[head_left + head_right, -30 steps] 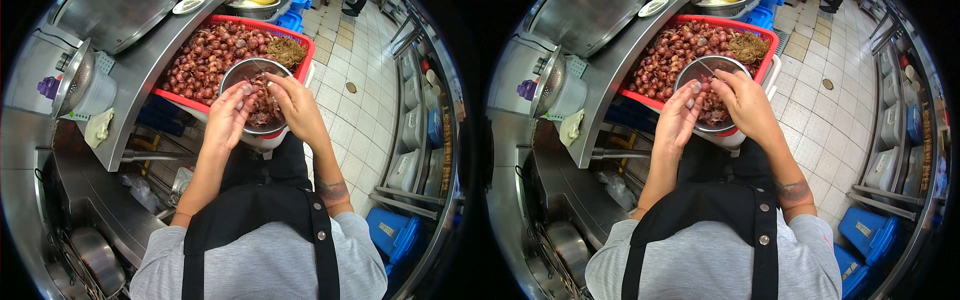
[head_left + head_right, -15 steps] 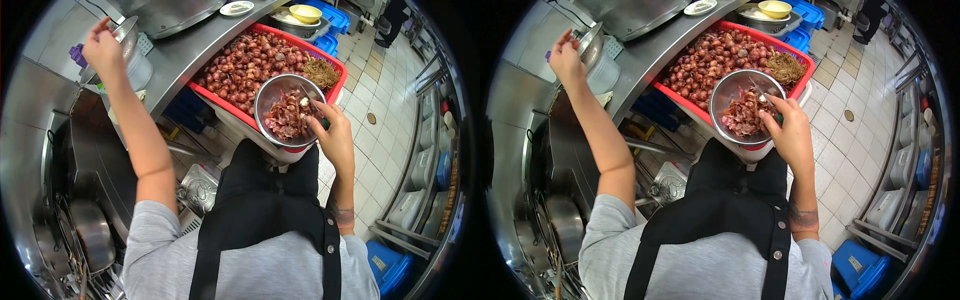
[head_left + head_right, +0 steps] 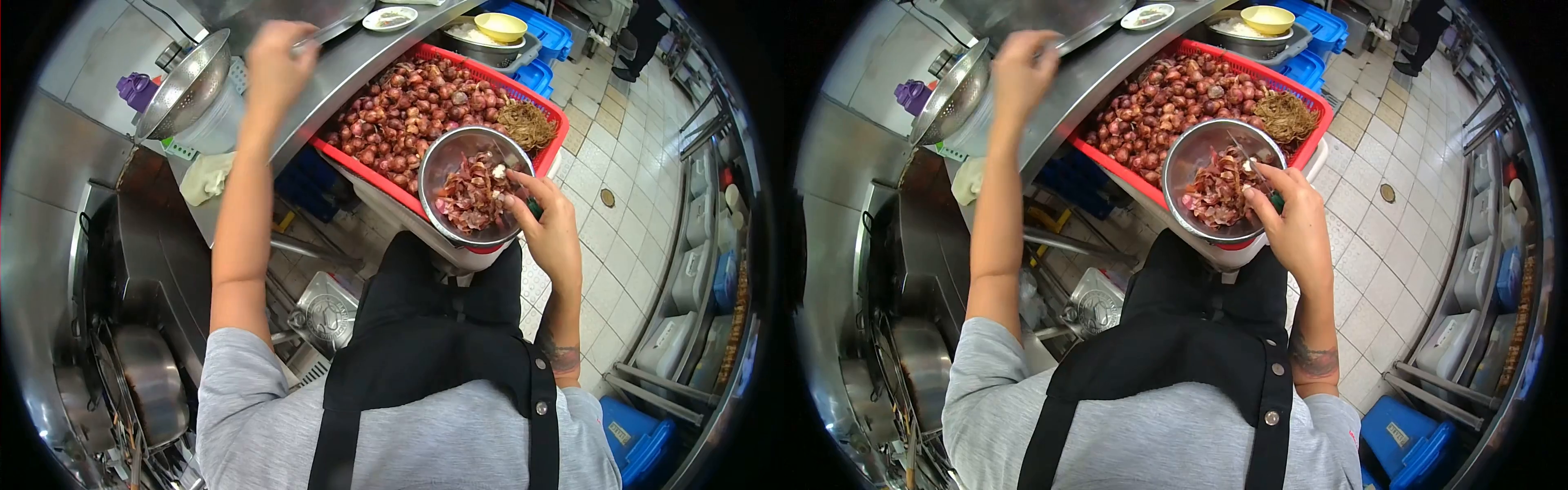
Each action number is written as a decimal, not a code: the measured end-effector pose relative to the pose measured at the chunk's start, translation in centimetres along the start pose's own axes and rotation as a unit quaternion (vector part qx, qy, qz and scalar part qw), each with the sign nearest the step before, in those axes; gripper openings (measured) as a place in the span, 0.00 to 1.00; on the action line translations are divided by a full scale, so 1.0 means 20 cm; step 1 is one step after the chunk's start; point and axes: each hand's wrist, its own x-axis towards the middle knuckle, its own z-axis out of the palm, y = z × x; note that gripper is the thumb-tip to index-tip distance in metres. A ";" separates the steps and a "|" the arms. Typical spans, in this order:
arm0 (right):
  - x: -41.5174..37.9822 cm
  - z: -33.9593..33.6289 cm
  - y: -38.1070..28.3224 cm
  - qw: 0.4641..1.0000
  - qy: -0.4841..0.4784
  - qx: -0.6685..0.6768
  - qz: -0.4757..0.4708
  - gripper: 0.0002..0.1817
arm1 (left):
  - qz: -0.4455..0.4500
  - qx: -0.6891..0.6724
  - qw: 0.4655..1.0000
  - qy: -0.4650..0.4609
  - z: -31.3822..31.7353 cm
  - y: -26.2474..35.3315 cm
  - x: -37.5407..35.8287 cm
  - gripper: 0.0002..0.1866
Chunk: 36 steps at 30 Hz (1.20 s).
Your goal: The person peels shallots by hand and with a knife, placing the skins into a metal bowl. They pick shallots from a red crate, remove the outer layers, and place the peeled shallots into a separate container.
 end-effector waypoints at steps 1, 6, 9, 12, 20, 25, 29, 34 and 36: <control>0.00 0.00 0.01 1.000 0.002 -0.002 -0.009 0.18 | 0.042 -0.009 0.997 -0.060 0.13 0.01 -0.08 0.11; -0.01 -0.03 -0.04 0.998 -0.016 0.048 0.032 0.15 | -0.047 -0.007 0.974 -0.220 0.54 0.16 -0.45 0.09; -0.01 -0.03 -0.01 0.994 -0.024 0.095 0.040 0.16 | -0.088 0.050 0.973 -0.207 0.67 0.08 -0.56 0.10; 0.00 -0.03 -0.02 0.994 -0.035 0.096 0.036 0.17 | -0.127 -0.004 0.975 -0.180 0.67 0.06 -0.57 0.12; 0.04 0.06 -0.11 0.978 -0.049 0.197 0.045 0.16 | -0.440 -0.709 0.543 -0.092 0.30 0.57 -0.45 0.15; 0.04 0.10 -0.12 0.976 -0.030 0.215 -0.016 0.19 | -0.449 -0.762 0.460 -0.078 0.26 0.88 -0.54 0.16; 0.01 0.09 -0.12 0.971 -0.024 0.236 -0.011 0.19 | -0.462 -0.758 0.457 -0.053 0.25 0.98 -0.57 0.14; -0.01 0.12 -0.09 0.951 0.005 0.308 0.032 0.15 | -0.449 -0.746 0.492 0.018 0.24 1.10 -0.60 0.12; -0.02 0.14 -0.09 0.943 0.038 0.329 0.037 0.14 | -0.431 -0.755 0.494 0.027 0.24 1.12 -0.61 0.12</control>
